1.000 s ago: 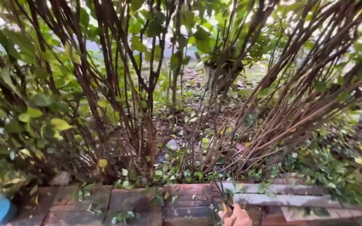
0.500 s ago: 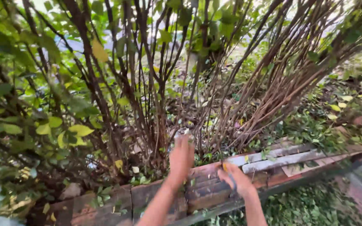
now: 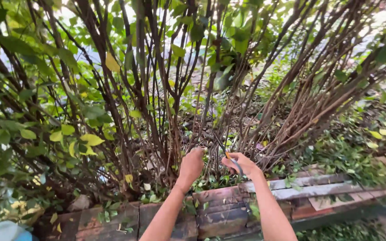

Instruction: Trimming a hedge using a pair of scissors to cut back branches and leaves.

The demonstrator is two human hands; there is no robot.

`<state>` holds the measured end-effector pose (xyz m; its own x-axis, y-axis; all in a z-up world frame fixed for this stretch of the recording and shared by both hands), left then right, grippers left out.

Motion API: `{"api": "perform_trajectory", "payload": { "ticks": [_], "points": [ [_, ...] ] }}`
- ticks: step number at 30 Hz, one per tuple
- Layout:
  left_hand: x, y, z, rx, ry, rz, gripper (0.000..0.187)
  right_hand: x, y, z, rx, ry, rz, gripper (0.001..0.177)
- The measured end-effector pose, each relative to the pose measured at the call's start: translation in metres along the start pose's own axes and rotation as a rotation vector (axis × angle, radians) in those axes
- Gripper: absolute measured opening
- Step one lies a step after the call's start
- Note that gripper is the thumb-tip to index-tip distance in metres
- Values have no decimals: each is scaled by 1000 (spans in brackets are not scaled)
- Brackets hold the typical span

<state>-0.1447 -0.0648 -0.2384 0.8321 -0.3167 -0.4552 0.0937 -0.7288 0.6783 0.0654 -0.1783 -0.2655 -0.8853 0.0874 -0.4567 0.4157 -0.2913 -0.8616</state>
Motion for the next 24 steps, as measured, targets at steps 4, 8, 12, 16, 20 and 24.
{"api": "perform_trajectory", "payload": {
  "ticks": [4, 8, 12, 16, 20, 24],
  "points": [
    [16, -13, 20, -142, -98, -2, 24, -3, 15, -4, -26, -45, 0, 62],
    [20, -17, 40, -118, 5, 52, 21, 8, 20, 19, -105, -214, -46, 61],
    [9, -10, 57, -226, -4, 151, 20, 13, 33, 33, -115, -383, 22, 67],
    [6, -15, 75, -264, -27, 130, 20, 16, 11, 31, -97, -398, 192, 72],
    [2, -13, 85, -288, -38, 137, 19, 14, -1, 12, -54, -265, 401, 62],
    [-16, 10, 95, -257, -49, 222, 19, 32, -5, 25, 91, -225, 502, 49]
  ]
}}
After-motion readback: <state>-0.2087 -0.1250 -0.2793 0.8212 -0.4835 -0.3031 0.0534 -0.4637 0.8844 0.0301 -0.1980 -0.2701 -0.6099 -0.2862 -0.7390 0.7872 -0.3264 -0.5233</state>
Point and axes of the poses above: each hand's wrist, its own z-axis away from the middle knuckle, its own x-axis out of the palm, y = z × x, the point moved 4 cm from there along -z, towards the middle knuckle, and after that the axes turned 9 degrees about z, right-handed, at the moved point
